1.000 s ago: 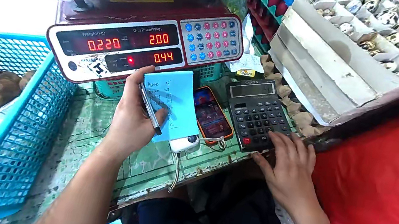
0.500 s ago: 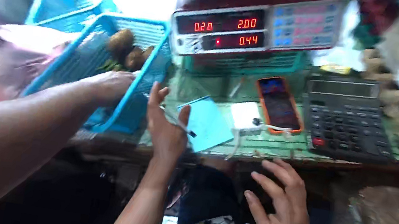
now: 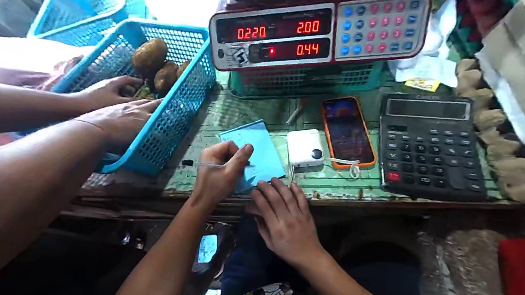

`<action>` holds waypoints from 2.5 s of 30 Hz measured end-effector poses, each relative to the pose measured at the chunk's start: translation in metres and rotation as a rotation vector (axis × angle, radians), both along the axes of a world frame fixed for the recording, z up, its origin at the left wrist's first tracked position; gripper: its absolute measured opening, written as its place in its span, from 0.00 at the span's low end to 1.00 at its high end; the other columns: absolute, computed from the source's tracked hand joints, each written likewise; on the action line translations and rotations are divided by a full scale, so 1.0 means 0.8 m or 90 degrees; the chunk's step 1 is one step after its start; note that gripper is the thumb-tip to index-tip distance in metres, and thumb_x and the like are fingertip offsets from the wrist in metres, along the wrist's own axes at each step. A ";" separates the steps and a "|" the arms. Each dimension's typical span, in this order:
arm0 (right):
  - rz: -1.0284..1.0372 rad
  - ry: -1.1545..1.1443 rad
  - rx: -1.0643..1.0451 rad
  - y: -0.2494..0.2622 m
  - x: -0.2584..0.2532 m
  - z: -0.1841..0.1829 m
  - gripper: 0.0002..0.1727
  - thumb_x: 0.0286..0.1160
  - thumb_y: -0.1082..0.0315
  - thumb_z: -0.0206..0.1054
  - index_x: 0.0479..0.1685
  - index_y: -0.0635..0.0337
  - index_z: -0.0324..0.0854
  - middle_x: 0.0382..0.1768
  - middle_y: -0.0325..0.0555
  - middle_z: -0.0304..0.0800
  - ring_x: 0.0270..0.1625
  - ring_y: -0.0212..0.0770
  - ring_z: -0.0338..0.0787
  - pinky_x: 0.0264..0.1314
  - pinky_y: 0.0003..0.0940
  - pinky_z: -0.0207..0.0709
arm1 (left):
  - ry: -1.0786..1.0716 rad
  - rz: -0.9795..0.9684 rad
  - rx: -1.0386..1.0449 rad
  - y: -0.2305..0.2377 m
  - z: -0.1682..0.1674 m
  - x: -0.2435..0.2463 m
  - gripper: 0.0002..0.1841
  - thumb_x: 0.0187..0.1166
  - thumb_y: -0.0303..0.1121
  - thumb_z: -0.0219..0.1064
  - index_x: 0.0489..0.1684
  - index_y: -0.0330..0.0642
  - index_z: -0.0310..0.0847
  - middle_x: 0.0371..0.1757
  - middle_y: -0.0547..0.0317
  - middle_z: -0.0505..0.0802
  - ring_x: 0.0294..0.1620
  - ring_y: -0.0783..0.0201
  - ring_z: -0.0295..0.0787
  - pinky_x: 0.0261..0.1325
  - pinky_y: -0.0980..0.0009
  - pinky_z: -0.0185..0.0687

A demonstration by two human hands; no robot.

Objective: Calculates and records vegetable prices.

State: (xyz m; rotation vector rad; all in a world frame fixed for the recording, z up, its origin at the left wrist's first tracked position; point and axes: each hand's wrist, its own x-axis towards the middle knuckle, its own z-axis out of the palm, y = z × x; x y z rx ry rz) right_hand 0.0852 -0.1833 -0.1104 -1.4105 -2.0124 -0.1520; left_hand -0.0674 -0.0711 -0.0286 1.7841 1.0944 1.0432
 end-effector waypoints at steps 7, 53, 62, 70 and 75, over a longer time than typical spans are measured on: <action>-0.013 -0.003 0.012 -0.001 -0.002 -0.004 0.25 0.81 0.54 0.62 0.78 0.44 0.78 0.79 0.37 0.81 0.82 0.45 0.76 0.88 0.51 0.59 | 0.034 -0.001 0.074 -0.002 -0.008 0.003 0.18 0.83 0.28 0.61 0.16 0.50 0.72 0.16 0.73 0.78 0.16 0.79 0.73 0.22 0.81 0.71; -0.033 0.006 0.026 0.002 -0.003 -0.010 0.22 0.79 0.56 0.63 0.72 0.40 0.84 0.78 0.35 0.82 0.82 0.42 0.75 0.88 0.49 0.56 | 0.016 -0.014 0.086 0.007 -0.008 0.010 0.18 0.81 0.28 0.63 0.14 0.48 0.73 0.16 0.72 0.79 0.17 0.78 0.74 0.22 0.81 0.70; -0.081 -0.045 -0.006 0.008 0.025 0.015 0.29 0.77 0.45 0.64 0.76 0.42 0.81 0.77 0.41 0.82 0.78 0.49 0.79 0.83 0.55 0.61 | -0.076 -0.082 -0.036 0.053 0.022 0.010 0.17 0.89 0.41 0.59 0.26 0.46 0.82 0.23 0.69 0.90 0.14 0.78 0.77 0.15 0.81 0.71; -0.110 -0.075 0.118 0.019 0.028 -0.011 0.25 0.77 0.49 0.64 0.72 0.44 0.82 0.72 0.39 0.86 0.78 0.42 0.78 0.86 0.45 0.54 | -0.055 0.028 -0.041 0.110 0.020 0.022 0.17 0.90 0.37 0.59 0.24 0.47 0.80 0.22 0.70 0.88 0.20 0.77 0.81 0.24 0.79 0.76; -0.113 -0.047 0.108 0.017 0.028 -0.013 0.23 0.79 0.48 0.61 0.70 0.41 0.81 0.74 0.34 0.85 0.83 0.38 0.74 0.89 0.43 0.50 | -0.022 -0.077 0.082 0.132 0.007 0.025 0.15 0.84 0.36 0.67 0.22 0.49 0.76 0.20 0.74 0.82 0.19 0.80 0.76 0.23 0.81 0.73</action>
